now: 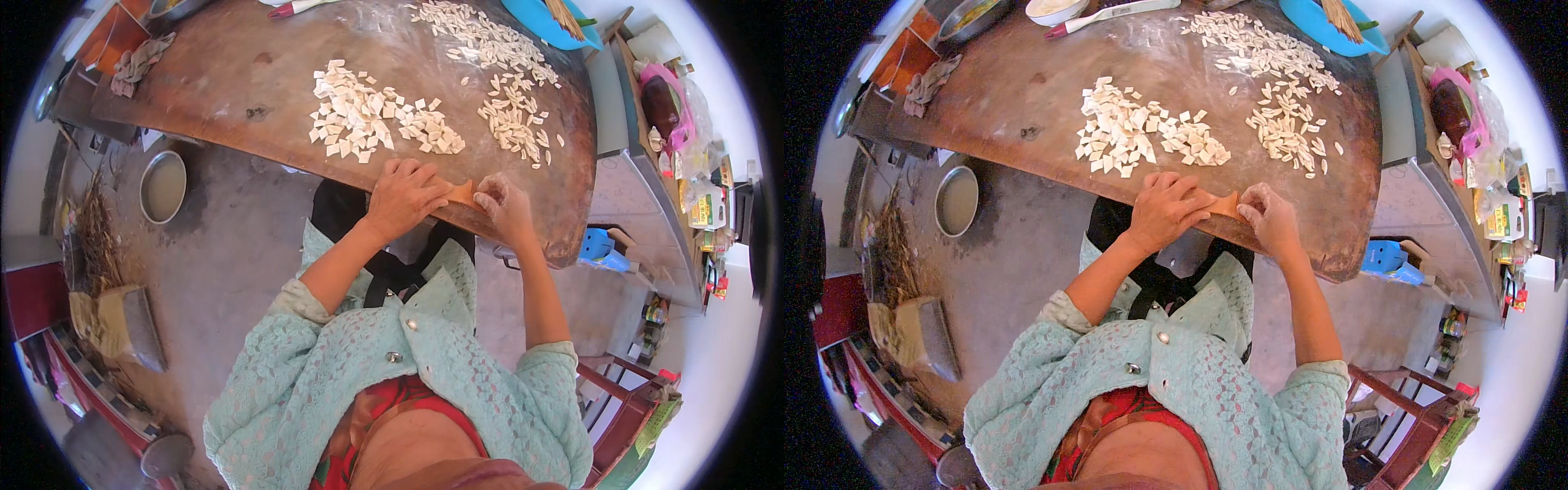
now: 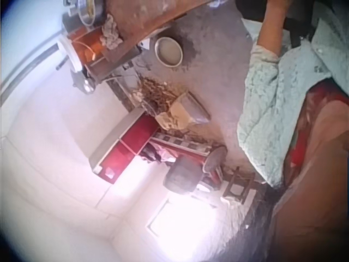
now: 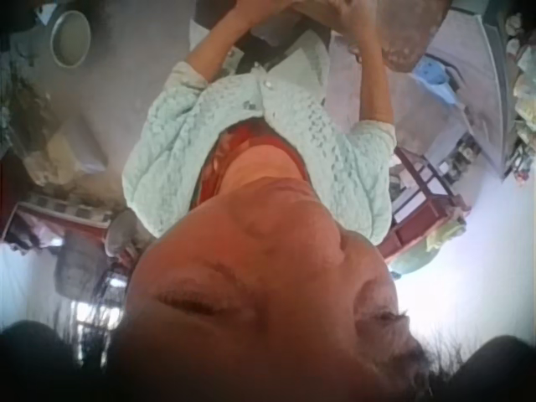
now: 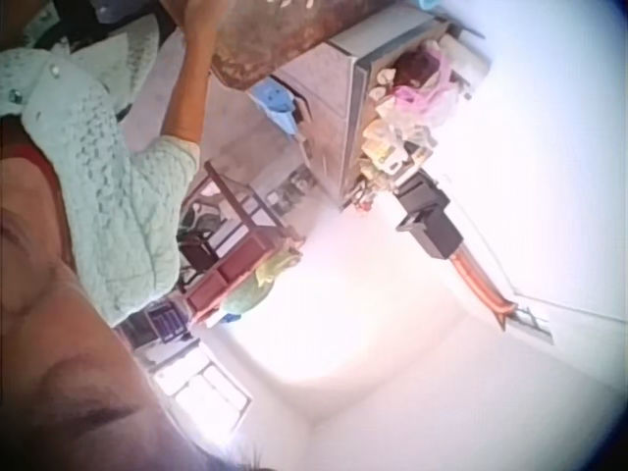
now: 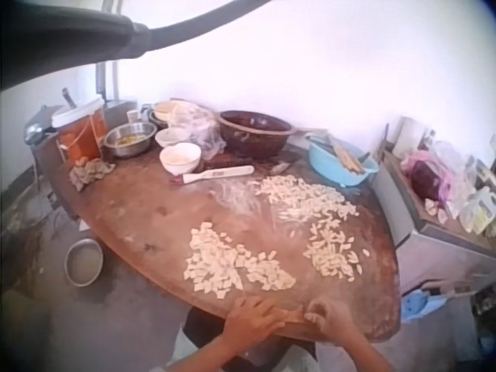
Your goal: The person repeatedly presses small pieces of dough against a wooden comb-like tool on a table, shaping them into uniform diamond-shaped pieces. The person handles the dough pieces one at a time, pressing and sliding them along the tool to form consistent shapes.
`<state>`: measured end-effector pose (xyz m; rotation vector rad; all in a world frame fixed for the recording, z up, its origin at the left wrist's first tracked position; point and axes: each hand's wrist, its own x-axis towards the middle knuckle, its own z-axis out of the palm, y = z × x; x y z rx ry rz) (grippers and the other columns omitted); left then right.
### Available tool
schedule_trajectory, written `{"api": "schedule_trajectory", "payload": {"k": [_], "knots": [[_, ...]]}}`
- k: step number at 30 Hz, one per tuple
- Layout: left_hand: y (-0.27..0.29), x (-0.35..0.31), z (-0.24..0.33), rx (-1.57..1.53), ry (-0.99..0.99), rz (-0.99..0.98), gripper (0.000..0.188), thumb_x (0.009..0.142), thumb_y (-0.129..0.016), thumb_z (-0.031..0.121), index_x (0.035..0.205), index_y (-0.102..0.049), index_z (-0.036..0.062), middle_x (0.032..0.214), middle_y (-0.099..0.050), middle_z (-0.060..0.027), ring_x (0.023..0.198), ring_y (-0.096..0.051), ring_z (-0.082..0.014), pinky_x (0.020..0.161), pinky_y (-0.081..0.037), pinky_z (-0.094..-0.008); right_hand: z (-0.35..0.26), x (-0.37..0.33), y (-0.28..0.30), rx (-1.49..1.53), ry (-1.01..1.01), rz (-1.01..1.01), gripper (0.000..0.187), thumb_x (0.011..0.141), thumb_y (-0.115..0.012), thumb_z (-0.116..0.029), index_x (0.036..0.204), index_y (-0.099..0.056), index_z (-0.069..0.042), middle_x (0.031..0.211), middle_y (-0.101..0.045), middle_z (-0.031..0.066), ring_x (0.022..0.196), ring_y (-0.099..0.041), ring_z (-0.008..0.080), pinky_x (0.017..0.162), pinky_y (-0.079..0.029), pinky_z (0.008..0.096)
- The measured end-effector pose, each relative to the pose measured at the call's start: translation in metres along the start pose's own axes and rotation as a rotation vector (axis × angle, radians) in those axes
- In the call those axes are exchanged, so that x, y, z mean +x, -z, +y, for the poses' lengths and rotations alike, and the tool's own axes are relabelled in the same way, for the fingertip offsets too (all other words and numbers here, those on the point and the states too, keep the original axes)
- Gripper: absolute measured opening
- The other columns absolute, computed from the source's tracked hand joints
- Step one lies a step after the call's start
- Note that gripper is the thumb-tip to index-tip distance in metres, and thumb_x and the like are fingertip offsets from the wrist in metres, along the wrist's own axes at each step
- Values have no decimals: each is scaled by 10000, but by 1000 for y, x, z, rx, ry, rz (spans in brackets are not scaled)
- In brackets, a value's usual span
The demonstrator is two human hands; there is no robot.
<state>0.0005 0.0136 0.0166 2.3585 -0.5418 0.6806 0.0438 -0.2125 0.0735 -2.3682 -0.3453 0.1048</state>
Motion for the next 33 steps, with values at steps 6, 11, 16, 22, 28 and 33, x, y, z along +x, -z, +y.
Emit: {"api": "schedule_trajectory", "payload": {"k": [6, 11, 16, 22, 28, 33], "knots": [[0, -3, -1, 3, -8, 10, 301, 779, -763, 349, 1057, -751, 234, 1074, -596, 11, 1026, -555, -229, 897, -415, -419, 3, 13, 5, -202, -132, -47, 304, 756, -853, -271, 855, -637, -81, 781, -665, 90, 760, -659, 261, 694, -500, 385], [-2, -2, -3, 11, -23, 17, 291, 784, -760, 350, 1052, -752, 236, 1074, -598, 12, 1007, -560, -224, 881, -418, -415, 19, 42, 15, -350, -261, -126, 436, 672, -904, -395, 851, -630, -107, 786, -677, 56, 760, -660, 256, 687, -495, 377], [-3, 0, -3, 15, -33, 34, 282, 783, -760, 352, 1042, -751, 242, 1067, -603, 16, 1004, -564, -218, 877, -418, -412, 46, 53, 22, 16, -106, -156, 282, 857, -783, -277, 909, -671, -23, 803, -689, 55, 747, -632, 141, 667, -504, 326], [-3, -1, -4, 34, -20, 16, 263, 789, -755, 363, 1027, -748, 250, 1053, -604, 28, 1009, -565, -209, 868, -415, -405, -13, 39, 9, -72, -74, -193, 168, 897, -706, -176, 967, -722, -24, 948, -699, 123, 895, -677, 255, 793, -532, 363], [-2, -1, -5, 38, -19, -17, 256, 802, -746, 374, 1030, -750, 256, 1058, -608, 26, 1011, -562, -202, 866, -413, -395, -14, 71, -19, -128, 358, -39, 447, 823, -745, -142, 1249, -630, -68, 1293, -594, 155, 1182, -592, 347, 979, -490, 399], [0, -1, -3, 35, -41, 19, 260, 812, -741, 373, 1040, -749, 249, 1072, -608, 26, 1012, -557, -203, 865, -408, -392, -23, 83, -56, 63, 124, -15, 360, 848, -728, -114, 1194, -639, -67, 1067, -699, 117, 970, -693, 217, 838, -542, 340]]}}
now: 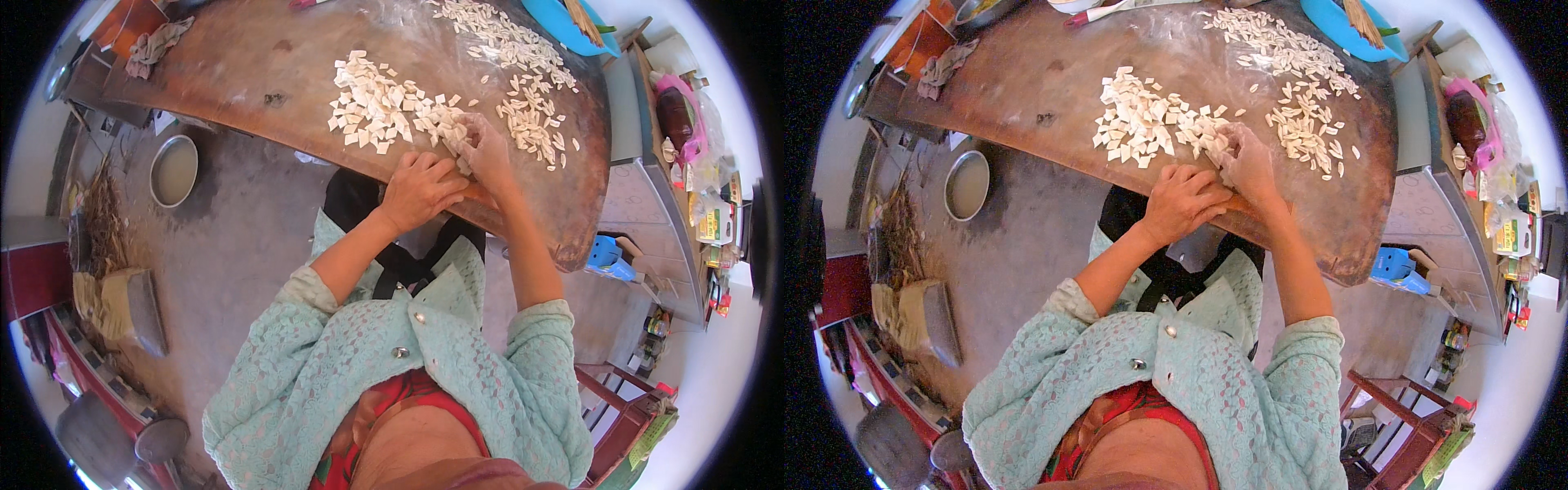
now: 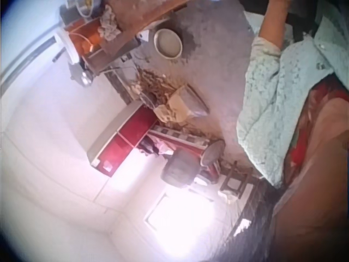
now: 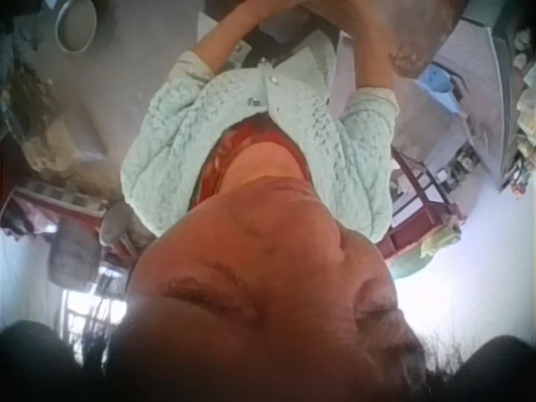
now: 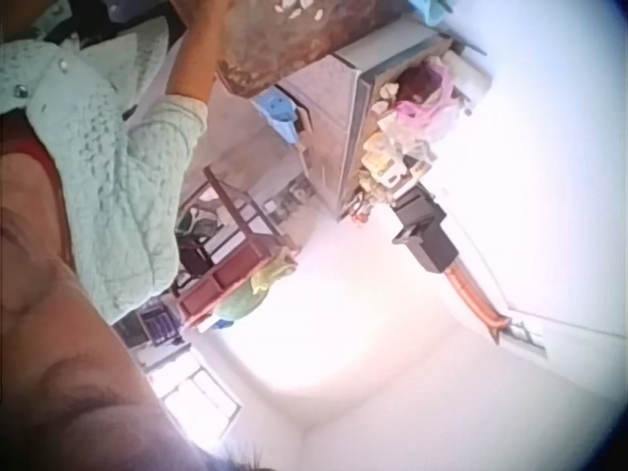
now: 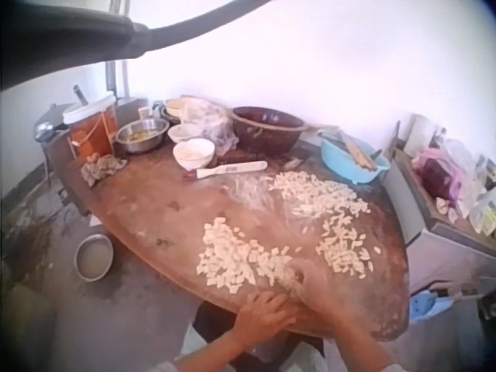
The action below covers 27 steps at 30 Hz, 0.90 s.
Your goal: The person repeatedly presses small pieces of dough against a wooden comb-like tool on a table, shaping them into uniform diamond-shaped pieces. The person handles the dough pieces one at a time, pressing and sliding them along the tool to form consistent shapes.
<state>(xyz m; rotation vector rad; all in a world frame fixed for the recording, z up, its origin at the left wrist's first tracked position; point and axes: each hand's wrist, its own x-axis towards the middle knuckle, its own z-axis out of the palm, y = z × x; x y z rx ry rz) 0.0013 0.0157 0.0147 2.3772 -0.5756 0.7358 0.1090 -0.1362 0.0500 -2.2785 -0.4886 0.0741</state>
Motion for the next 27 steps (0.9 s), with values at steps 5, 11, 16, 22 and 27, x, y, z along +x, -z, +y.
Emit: {"api": "schedule_trajectory", "payload": {"k": [5, 11, 16, 22, 27], "knots": [[0, -1, -1, 12, -9, 35, 222, 801, -745, 354, 985, -736, 231, 1042, -595, 37, 989, -548, -188, 857, -402, -386, -7, -8, 14, 216, -149, -39, 330, 873, -633, -1, 1198, -633, -58, 1002, -718, 107, 869, -688, 130, 795, -542, 284], [-7, -4, -3, -14, 13, 16, 226, 801, -758, 355, 999, -743, 247, 1078, -613, 39, 1027, -561, -202, 881, -412, -397, 31, -30, 51, 227, -76, -28, 259, 912, -578, 17, 1146, -677, -29, 973, -718, 43, 874, -682, 118, 795, -538, 286], [-5, -4, -4, -30, 20, 14, 242, 795, -759, 362, 1012, -747, 255, 1055, -616, 45, 1017, -564, -201, 881, -414, -395, 22, -43, 56, -16, -80, 7, 213, 898, -653, -53, 1099, -724, -64, 975, -720, 43, 850, -696, 165, 777, -535, 303], [-1, -2, -4, -46, 8, 25, 260, 795, -757, 373, 1026, -754, 255, 1054, -614, 43, 1018, -564, -203, 869, -415, -396, 11, -44, 41, -243, -11, -85, 230, 843, -744, -110, 1073, -725, -99, 931, -712, 76, 818, -689, 210, 752, -533, 315], [-4, -4, -4, -36, 11, 14, 261, 794, -758, 376, 1024, -753, 253, 1066, -618, 42, 1029, -565, -207, 875, -417, -398, 46, -49, 46, 251, -126, 80, 185, 833, -770, -99, 1007, -716, -68, 902, -714, 78, 762, -668, 160, 725, -531, 303]]}}
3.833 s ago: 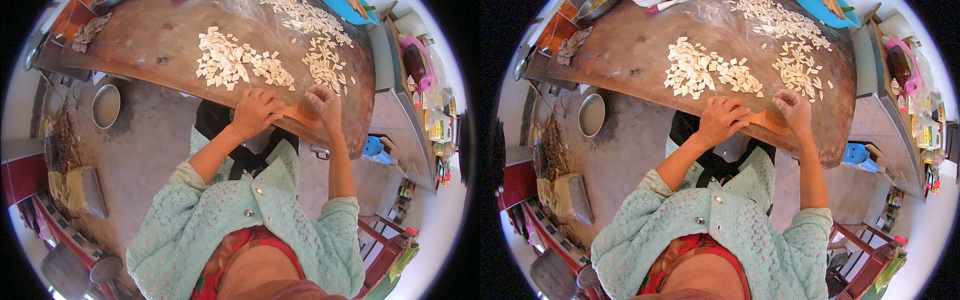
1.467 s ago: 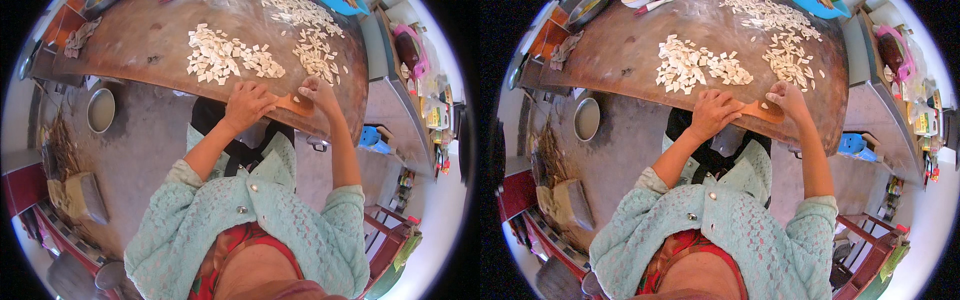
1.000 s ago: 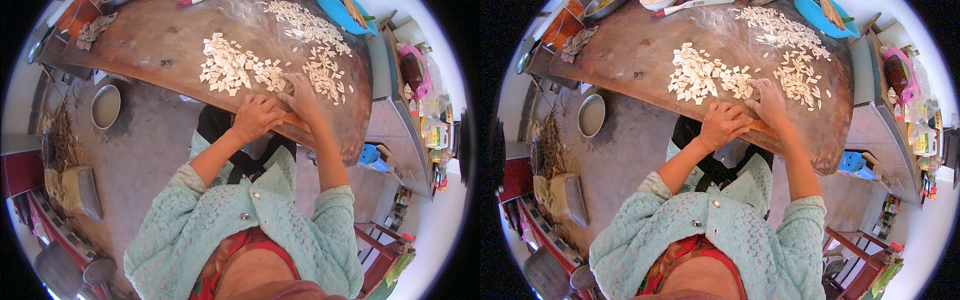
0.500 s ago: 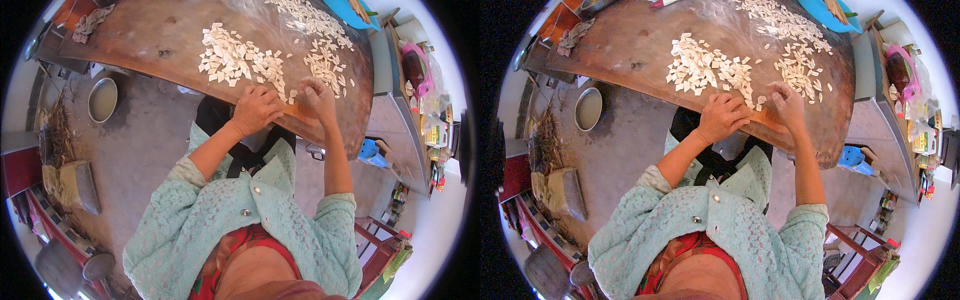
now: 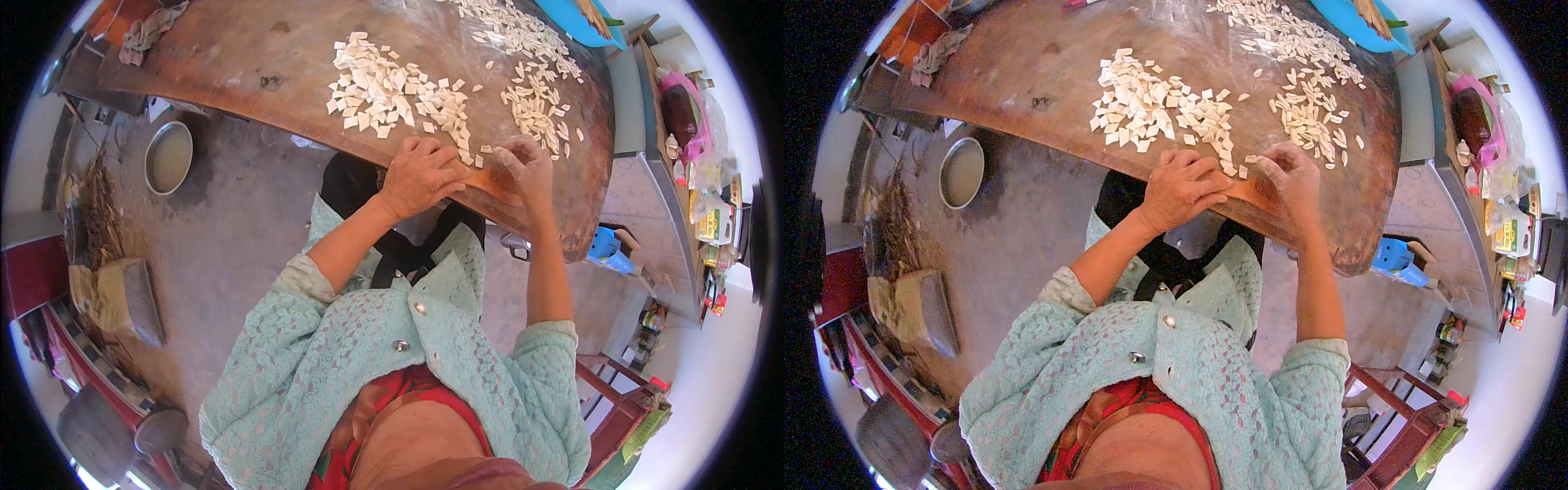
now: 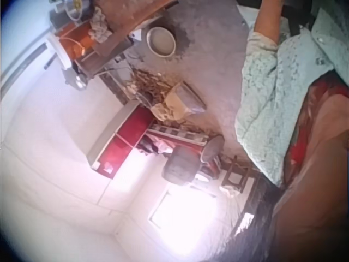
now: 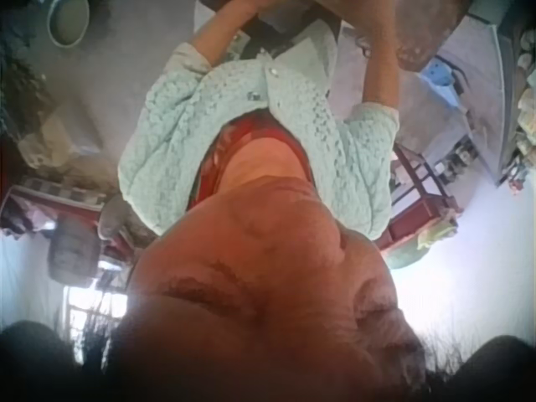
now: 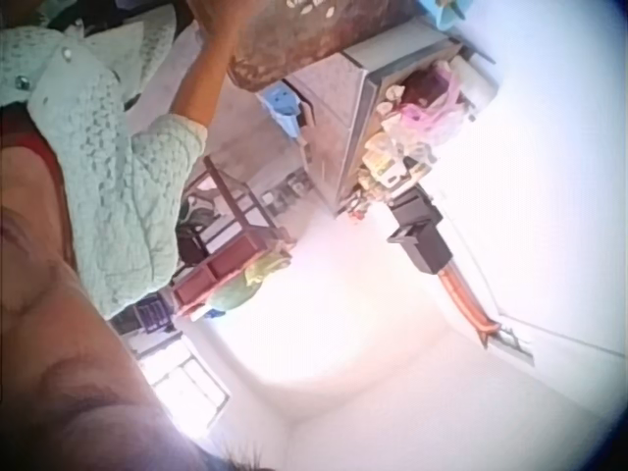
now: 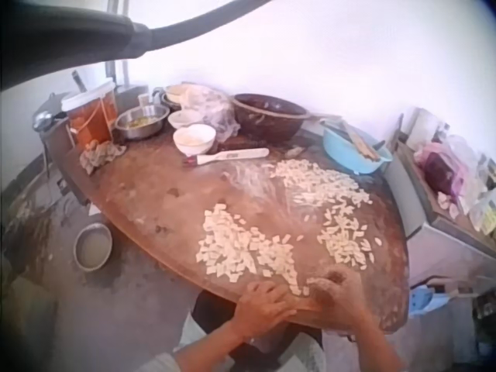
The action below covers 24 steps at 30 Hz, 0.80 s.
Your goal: The person repeatedly presses small pieces of dough against a wooden comb-like tool on a table, shaping them into uniform diamond-shaped pieces. The person handles the dough pieces one at a time, pressing and sliding them along the tool to form consistent shapes.
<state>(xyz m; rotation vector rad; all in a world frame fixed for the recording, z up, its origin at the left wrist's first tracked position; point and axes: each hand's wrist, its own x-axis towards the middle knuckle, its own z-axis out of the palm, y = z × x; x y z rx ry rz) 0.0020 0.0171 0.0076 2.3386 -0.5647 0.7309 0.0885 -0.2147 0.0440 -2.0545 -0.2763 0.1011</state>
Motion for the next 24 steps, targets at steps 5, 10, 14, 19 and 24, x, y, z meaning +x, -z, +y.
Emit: {"api": "schedule_trajectory", "payload": {"k": [5, 10, 14, 19, 24], "knots": [[0, 0, 3, 16, 15, -2, 260, 784, -763, 376, 1010, -750, 247, 1075, -621, 42, 1043, -567, -206, 884, -420, -400, -18, -29, 13, -230, -165, -68, 134, 823, -799, -128, 884, -706, -54, 875, -705, 87, 731, -651, 159, 695, -522, 305], [0, 1, 3, -15, 11, 26, 194, 784, -759, 345, 937, -729, 228, 1031, -611, 59, 996, -563, -179, 887, -410, -384, -18, -33, 19, -521, 17, -50, 262, 772, -851, -237, 799, -665, -53, 759, -658, 84, 676, -616, 221, 654, -498, 377], [1, -1, 2, -1, 21, -13, 261, 771, -776, 356, 1006, -749, 247, 1076, -624, 41, 1044, -577, -213, 894, -426, -417, -31, -9, 29, -646, -202, -137, 382, 713, -886, -348, 756, -637, -61, 694, -622, 75, 676, -603, 241, 648, -481, 394], [0, 1, 2, -16, 15, -2, 267, 773, -774, 361, 1014, -750, 249, 1064, -626, 38, 1037, -579, -215, 890, -424, -419, -4, -2, 34, -577, -238, -82, 398, 727, -880, -388, 775, -642, -71, 670, -623, 53, 640, -591, 187, 616, -474, 360], [-1, 0, -2, -14, 2, 4, 257, 777, -769, 362, 1007, -748, 249, 1060, -627, 46, 1023, -578, -204, 880, -420, -414, 3, -11, 30, -252, -77, -23, 260, 861, -797, -280, 854, -683, -46, 677, -646, 14, 619, -565, 110, 586, -472, 311]]}}
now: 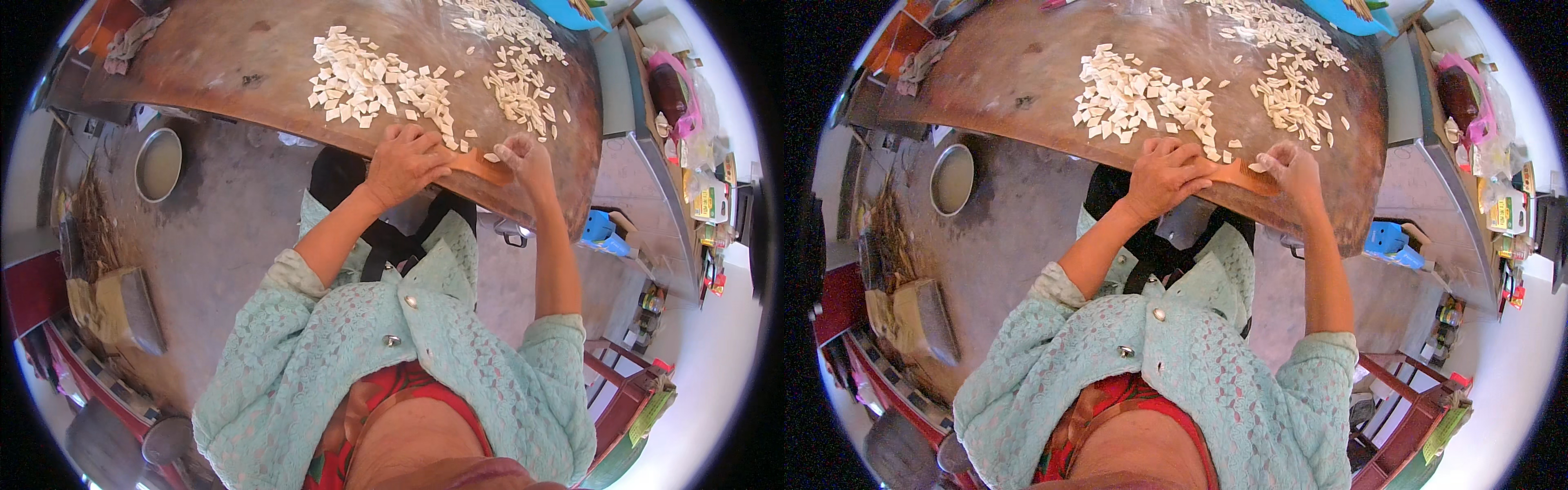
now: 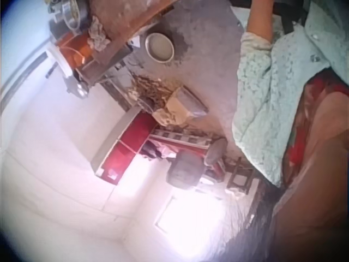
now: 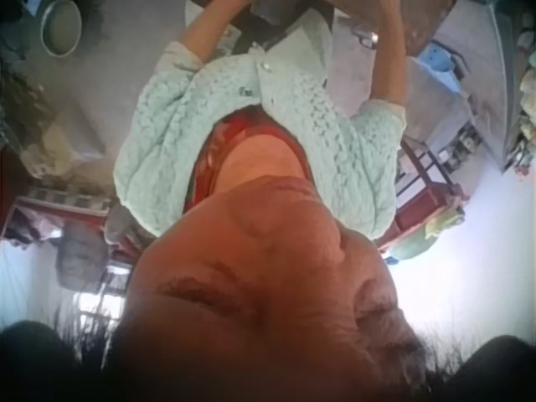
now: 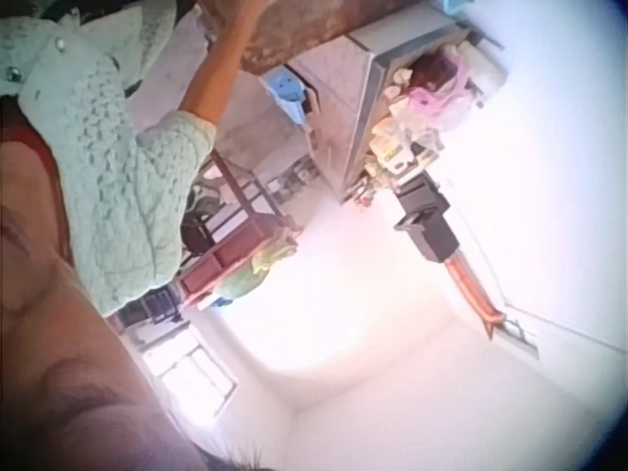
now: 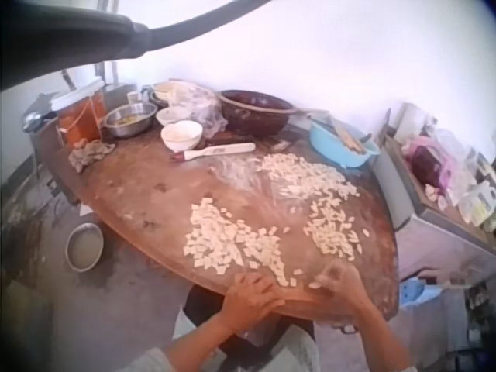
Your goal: The person repeatedly presses small pieces of dough against a wooden comb-like tool on a table, shaping them into uniform diamond-shaped pieces. The person handles the dough pieces one at a time, pressing and sliding them along the tool to form consistent shapes.
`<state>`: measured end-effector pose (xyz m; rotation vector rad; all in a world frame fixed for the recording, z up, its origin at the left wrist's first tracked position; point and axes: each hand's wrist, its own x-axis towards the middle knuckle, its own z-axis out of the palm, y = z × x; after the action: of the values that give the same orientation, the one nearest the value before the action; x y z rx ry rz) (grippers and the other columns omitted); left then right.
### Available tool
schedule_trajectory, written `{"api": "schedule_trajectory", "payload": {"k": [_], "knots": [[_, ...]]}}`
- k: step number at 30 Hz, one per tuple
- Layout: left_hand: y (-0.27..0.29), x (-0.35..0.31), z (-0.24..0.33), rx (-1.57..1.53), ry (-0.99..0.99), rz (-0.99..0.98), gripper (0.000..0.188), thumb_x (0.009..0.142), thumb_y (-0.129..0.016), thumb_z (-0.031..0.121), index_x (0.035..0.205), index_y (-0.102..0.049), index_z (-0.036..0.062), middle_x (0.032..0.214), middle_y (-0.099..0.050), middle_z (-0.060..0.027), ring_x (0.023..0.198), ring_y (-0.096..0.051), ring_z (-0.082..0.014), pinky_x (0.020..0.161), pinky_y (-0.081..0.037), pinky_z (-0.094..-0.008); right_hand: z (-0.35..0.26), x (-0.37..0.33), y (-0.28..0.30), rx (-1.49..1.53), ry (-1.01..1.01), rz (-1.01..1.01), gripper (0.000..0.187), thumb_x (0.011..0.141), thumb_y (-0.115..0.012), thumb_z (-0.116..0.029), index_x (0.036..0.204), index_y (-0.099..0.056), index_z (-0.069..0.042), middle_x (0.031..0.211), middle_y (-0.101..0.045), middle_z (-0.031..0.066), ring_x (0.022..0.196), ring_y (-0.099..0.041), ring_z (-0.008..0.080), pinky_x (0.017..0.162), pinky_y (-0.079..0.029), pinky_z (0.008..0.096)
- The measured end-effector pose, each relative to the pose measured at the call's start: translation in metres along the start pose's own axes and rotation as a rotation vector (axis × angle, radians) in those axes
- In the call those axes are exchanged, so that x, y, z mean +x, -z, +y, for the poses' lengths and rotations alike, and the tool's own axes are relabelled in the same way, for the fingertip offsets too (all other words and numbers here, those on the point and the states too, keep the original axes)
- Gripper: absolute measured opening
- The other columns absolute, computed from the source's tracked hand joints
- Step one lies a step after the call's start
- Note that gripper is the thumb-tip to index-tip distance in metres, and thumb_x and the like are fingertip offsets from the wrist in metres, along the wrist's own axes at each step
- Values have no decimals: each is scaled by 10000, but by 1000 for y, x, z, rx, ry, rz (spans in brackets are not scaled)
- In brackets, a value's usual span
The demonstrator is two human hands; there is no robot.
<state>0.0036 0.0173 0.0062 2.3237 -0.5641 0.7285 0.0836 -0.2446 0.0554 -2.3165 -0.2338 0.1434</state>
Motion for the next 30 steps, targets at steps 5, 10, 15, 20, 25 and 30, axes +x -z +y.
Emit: {"api": "schedule_trajectory", "payload": {"k": [5, 10, 15, 20, 25, 30], "knots": [[0, 0, 1, 14, 0, 4, 260, 779, -765, 371, 1004, -746, 242, 1052, -628, 51, 1013, -577, -195, 877, -417, -403, -33, 3, -7, -51, 14, -143, 171, 918, -710, -190, 999, -731, -41, 868, -703, 55, 804, -659, 202, 725, -524, 341], [1, 0, 0, 8, -10, -7, 261, 792, -752, 387, 1002, -748, 233, 1055, -628, 46, 1010, -575, -191, 880, -415, -394, -27, 24, -23, -214, 321, 17, 194, 868, -726, -157, 1043, -740, -76, 1100, -682, 99, 1040, -649, 305, 909, -508, 396], [3, 1, 2, 30, -16, 6, 257, 802, -742, 398, 990, -753, 223, 1067, -625, 41, 1017, -572, -188, 886, -413, -391, -33, 23, -30, -273, 178, -71, 163, 854, -745, -196, 935, -713, -58, 950, -639, 98, 926, -639, 298, 826, -499, 409], [3, 0, 3, 35, -5, 0, 261, 799, -748, 394, 997, -751, 225, 1073, -623, 40, 1019, -569, -192, 891, -414, -389, -44, -3, -8, -284, 159, -123, 208, 849, -751, -233, 893, -664, -50, 922, -618, 107, 884, -625, 310, 780, -493, 411], [1, 0, 4, 47, -7, -16, 264, 791, -756, 387, 1003, -752, 230, 1075, -622, 40, 1015, -567, -196, 896, -415, -393, -37, -19, -1, -446, 193, -162, 260, 842, -765, -273, 847, -622, -56, 905, -607, 115, 838, -604, 309, 747, -475, 417], [3, 0, 3, 57, -3, -27, 261, 791, -756, 383, 1011, -753, 244, 1061, -617, 46, 1018, -565, -199, 896, -416, -399, -49, -10, 0, -473, -18, -120, 320, 815, -803, -322, 824, -610, -66, 803, -619, 90, 749, -595, 292, 695, -463, 410]]}}
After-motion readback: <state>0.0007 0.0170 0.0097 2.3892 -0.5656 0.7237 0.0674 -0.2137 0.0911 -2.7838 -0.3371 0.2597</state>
